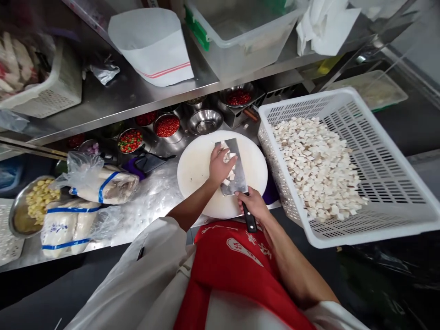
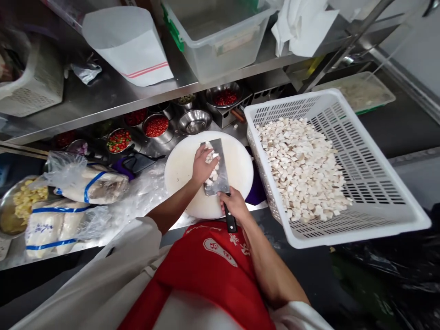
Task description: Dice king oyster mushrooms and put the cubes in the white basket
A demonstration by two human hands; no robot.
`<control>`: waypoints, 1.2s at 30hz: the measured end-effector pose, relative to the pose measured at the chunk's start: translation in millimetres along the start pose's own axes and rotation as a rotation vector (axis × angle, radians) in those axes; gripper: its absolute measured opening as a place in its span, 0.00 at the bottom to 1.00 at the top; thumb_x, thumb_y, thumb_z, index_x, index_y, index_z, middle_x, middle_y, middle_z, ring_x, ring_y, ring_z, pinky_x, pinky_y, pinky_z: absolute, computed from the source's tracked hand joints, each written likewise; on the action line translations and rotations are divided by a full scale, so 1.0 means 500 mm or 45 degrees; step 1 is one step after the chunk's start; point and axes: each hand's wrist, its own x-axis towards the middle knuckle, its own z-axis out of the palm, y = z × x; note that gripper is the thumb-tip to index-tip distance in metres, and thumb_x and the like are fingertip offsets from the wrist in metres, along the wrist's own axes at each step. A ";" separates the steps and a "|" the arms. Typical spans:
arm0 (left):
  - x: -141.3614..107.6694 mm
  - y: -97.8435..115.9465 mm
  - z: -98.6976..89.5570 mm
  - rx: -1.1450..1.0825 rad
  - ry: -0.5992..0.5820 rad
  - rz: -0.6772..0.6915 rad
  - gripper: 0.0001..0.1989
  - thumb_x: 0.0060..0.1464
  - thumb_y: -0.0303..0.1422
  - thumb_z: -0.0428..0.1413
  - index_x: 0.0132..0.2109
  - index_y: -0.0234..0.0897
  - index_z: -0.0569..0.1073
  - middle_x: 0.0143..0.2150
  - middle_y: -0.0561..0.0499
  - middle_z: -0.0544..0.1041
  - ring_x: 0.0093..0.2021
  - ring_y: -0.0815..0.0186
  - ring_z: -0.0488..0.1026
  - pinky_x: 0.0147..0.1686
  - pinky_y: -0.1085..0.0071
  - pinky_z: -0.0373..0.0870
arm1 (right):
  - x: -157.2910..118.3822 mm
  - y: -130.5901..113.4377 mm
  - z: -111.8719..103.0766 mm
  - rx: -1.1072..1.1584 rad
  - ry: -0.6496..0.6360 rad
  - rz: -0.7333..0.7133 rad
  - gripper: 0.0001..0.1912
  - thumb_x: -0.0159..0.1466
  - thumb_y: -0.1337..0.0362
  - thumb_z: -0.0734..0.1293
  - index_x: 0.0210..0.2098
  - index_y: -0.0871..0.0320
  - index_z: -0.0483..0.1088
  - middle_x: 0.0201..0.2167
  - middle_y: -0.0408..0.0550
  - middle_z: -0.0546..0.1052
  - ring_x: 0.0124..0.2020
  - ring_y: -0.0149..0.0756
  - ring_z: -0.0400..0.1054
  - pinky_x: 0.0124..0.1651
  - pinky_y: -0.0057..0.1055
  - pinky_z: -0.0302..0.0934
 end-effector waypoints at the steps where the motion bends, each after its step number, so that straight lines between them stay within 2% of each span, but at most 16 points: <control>1: 0.016 0.043 0.022 -0.031 -0.016 0.075 0.17 0.56 0.41 0.61 0.50 0.39 0.75 0.65 0.45 0.64 0.65 0.57 0.62 0.68 0.60 0.58 | -0.015 -0.013 -0.028 0.024 0.049 -0.014 0.16 0.56 0.54 0.71 0.32 0.55 0.62 0.17 0.35 0.69 0.15 0.28 0.61 0.17 0.25 0.58; 6: 0.098 0.264 0.168 -0.250 -0.292 0.368 0.19 0.63 0.47 0.51 0.51 0.39 0.75 0.66 0.45 0.63 0.68 0.56 0.59 0.68 0.59 0.57 | -0.085 -0.094 -0.196 0.111 0.436 -0.180 0.17 0.52 0.56 0.73 0.31 0.54 0.61 0.16 0.36 0.69 0.14 0.29 0.61 0.16 0.27 0.59; 8: 0.100 0.334 0.228 -0.248 -0.423 0.499 0.21 0.64 0.49 0.49 0.53 0.42 0.75 0.69 0.48 0.59 0.71 0.54 0.53 0.69 0.54 0.53 | -0.100 -0.124 -0.263 0.081 0.600 -0.231 0.15 0.52 0.59 0.72 0.30 0.54 0.62 0.16 0.36 0.69 0.14 0.29 0.61 0.16 0.27 0.58; 10: 0.076 0.386 0.286 -0.163 -0.530 0.773 0.22 0.61 0.51 0.52 0.55 0.46 0.74 0.71 0.52 0.55 0.73 0.52 0.45 0.71 0.49 0.43 | -0.108 -0.145 -0.322 0.039 0.713 -0.260 0.12 0.50 0.62 0.71 0.29 0.54 0.62 0.15 0.36 0.68 0.14 0.30 0.61 0.16 0.27 0.57; 12: 0.043 0.419 0.344 -0.037 -0.619 1.031 0.22 0.61 0.49 0.53 0.58 0.48 0.72 0.72 0.55 0.54 0.74 0.53 0.42 0.73 0.51 0.37 | -0.117 -0.153 -0.369 0.031 0.760 -0.259 0.11 0.49 0.63 0.70 0.28 0.54 0.63 0.15 0.37 0.68 0.14 0.30 0.61 0.17 0.28 0.57; 13: 0.032 0.428 0.371 0.022 -0.658 1.079 0.21 0.62 0.48 0.51 0.59 0.50 0.71 0.72 0.56 0.55 0.74 0.55 0.42 0.73 0.53 0.36 | -0.124 -0.152 -0.387 0.049 0.764 -0.252 0.10 0.48 0.64 0.70 0.28 0.54 0.63 0.15 0.37 0.68 0.14 0.30 0.61 0.17 0.28 0.57; 15: 0.034 0.429 0.418 0.118 -0.721 0.986 0.21 0.65 0.46 0.46 0.60 0.52 0.70 0.70 0.58 0.58 0.73 0.57 0.45 0.73 0.54 0.38 | -0.147 -0.142 -0.412 0.116 0.739 -0.237 0.10 0.48 0.64 0.71 0.28 0.54 0.65 0.16 0.38 0.68 0.15 0.30 0.61 0.17 0.28 0.57; 17: 0.072 0.401 0.439 0.187 -0.740 0.812 0.21 0.64 0.47 0.45 0.60 0.51 0.71 0.70 0.58 0.59 0.73 0.55 0.47 0.73 0.51 0.39 | -0.180 -0.121 -0.424 0.156 0.685 -0.226 0.11 0.49 0.63 0.72 0.28 0.53 0.66 0.18 0.40 0.69 0.16 0.31 0.61 0.17 0.29 0.56; 20: 0.168 0.296 0.390 0.238 -0.651 0.704 0.22 0.63 0.46 0.48 0.58 0.47 0.72 0.69 0.55 0.61 0.72 0.53 0.50 0.72 0.49 0.40 | -0.234 -0.075 -0.421 0.119 0.636 -0.243 0.12 0.51 0.60 0.74 0.30 0.54 0.68 0.20 0.40 0.70 0.17 0.32 0.62 0.18 0.29 0.57; 22: 0.228 0.192 0.306 0.249 -0.505 0.640 0.21 0.64 0.44 0.46 0.56 0.43 0.74 0.67 0.51 0.64 0.70 0.54 0.55 0.72 0.50 0.44 | -0.260 -0.040 -0.406 0.118 0.656 -0.254 0.14 0.51 0.59 0.75 0.33 0.54 0.68 0.21 0.40 0.71 0.18 0.31 0.63 0.20 0.29 0.59; 24: 0.261 0.075 0.201 0.286 -0.364 0.428 0.22 0.66 0.41 0.42 0.54 0.37 0.74 0.64 0.45 0.68 0.67 0.55 0.60 0.70 0.51 0.50 | -0.273 -0.006 -0.384 0.148 0.651 -0.243 0.17 0.51 0.58 0.76 0.35 0.53 0.68 0.24 0.40 0.72 0.18 0.32 0.64 0.21 0.30 0.60; 26: 0.255 -0.036 0.097 0.361 -0.412 0.250 0.23 0.63 0.42 0.47 0.56 0.31 0.72 0.64 0.40 0.67 0.67 0.53 0.60 0.69 0.51 0.51 | -0.273 0.025 -0.356 0.138 0.570 -0.202 0.17 0.52 0.57 0.76 0.36 0.53 0.67 0.23 0.40 0.73 0.19 0.33 0.65 0.23 0.30 0.60; 29: 0.169 -0.163 -0.028 0.392 -0.608 0.271 0.29 0.58 0.44 0.54 0.59 0.27 0.68 0.68 0.38 0.61 0.71 0.54 0.53 0.71 0.55 0.48 | -0.249 0.061 -0.301 0.035 0.328 -0.064 0.16 0.55 0.55 0.74 0.36 0.53 0.68 0.20 0.39 0.72 0.20 0.34 0.65 0.24 0.31 0.61; 31: 0.073 -0.209 -0.088 0.395 -0.705 0.315 0.27 0.60 0.43 0.51 0.61 0.31 0.66 0.69 0.41 0.59 0.72 0.58 0.52 0.71 0.58 0.48 | -0.218 0.081 -0.255 -0.004 0.143 0.037 0.16 0.56 0.53 0.73 0.39 0.53 0.68 0.19 0.38 0.71 0.20 0.34 0.65 0.24 0.30 0.61; 34: -0.092 -0.226 -0.136 0.422 -0.748 0.259 0.25 0.62 0.41 0.46 0.62 0.35 0.65 0.70 0.45 0.58 0.72 0.62 0.52 0.71 0.59 0.51 | -0.156 0.114 -0.176 -0.024 -0.046 0.092 0.20 0.56 0.51 0.72 0.43 0.54 0.69 0.19 0.36 0.71 0.19 0.33 0.64 0.24 0.29 0.60; 36: -0.192 -0.212 -0.132 0.441 -0.688 0.180 0.25 0.63 0.39 0.44 0.63 0.34 0.64 0.70 0.43 0.58 0.72 0.59 0.51 0.71 0.55 0.52 | -0.112 0.137 -0.124 -0.019 -0.090 0.091 0.20 0.55 0.50 0.72 0.41 0.55 0.69 0.19 0.36 0.71 0.18 0.31 0.63 0.23 0.28 0.59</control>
